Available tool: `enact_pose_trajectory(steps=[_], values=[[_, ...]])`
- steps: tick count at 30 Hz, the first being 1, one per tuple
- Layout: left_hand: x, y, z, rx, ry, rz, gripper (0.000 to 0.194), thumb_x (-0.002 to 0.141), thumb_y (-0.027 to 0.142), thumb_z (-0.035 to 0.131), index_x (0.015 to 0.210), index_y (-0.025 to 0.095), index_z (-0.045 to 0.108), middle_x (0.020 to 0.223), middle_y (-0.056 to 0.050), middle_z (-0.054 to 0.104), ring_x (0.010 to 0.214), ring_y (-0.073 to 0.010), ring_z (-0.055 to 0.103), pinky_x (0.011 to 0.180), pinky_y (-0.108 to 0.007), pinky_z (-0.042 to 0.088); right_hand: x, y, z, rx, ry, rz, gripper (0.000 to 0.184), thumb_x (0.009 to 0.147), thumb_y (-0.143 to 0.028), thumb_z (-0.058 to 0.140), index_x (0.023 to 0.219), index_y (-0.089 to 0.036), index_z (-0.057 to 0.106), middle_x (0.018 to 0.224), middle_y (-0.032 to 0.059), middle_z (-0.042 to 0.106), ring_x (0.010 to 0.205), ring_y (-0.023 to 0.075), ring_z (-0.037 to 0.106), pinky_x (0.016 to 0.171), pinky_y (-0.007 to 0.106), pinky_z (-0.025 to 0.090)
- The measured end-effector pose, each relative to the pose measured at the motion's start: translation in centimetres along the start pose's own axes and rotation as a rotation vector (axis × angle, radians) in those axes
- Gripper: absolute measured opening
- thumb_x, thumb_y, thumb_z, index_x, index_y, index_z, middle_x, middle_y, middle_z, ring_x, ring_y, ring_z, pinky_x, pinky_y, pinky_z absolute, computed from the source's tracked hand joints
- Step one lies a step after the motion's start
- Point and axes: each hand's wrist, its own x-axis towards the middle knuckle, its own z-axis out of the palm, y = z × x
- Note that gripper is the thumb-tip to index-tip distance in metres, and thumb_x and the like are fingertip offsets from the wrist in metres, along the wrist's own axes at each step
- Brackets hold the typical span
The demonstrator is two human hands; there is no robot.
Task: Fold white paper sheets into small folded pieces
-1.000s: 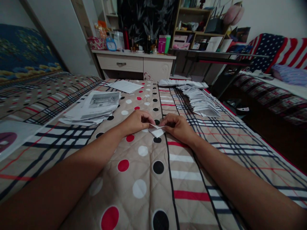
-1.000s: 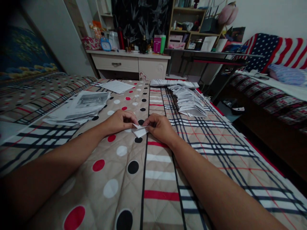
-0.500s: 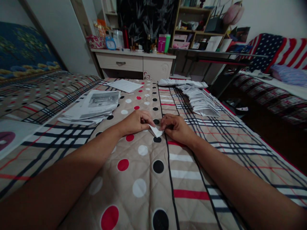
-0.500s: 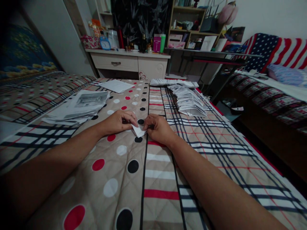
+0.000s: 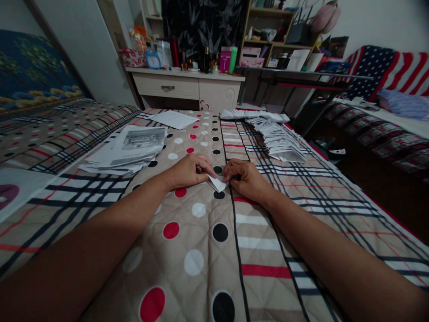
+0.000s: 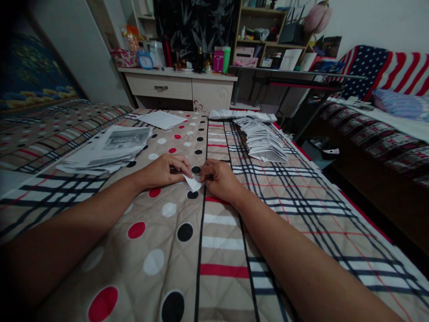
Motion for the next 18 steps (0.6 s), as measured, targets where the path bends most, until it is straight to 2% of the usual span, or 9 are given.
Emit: enact_pose_trajectory(steps=[13,18], values=[[-0.1,1.1,-0.1,0.048,-0.021,-0.014,0.026,0.064,0.007,0.059,0.077,0.019,0.078,0.089,-0.006,0.069,0.081,-0.0153,0.063,0.071,-0.025,0.049,-0.2,-0.1,0.2,-0.076,-0.025,-0.097,0.037,0.057,0.009,0.043,0.066,-0.018,0.068,0.084,0.0044,0.062,0.082,0.0165,0.058,0.072,0.026,0.046],[0.2,1.3,0.4,0.060,-0.002,-0.080,0.014,0.075,0.022,0.063,0.069,0.017,0.074,0.078,-0.005,0.068,0.074,-0.0152,0.062,0.068,-0.025,0.046,-0.3,-0.2,0.2,-0.101,-0.021,-0.110,0.036,0.058,0.009,0.043,0.066,-0.016,0.067,0.083,0.0054,0.061,0.083,0.0172,0.058,0.072,0.027,0.045]])
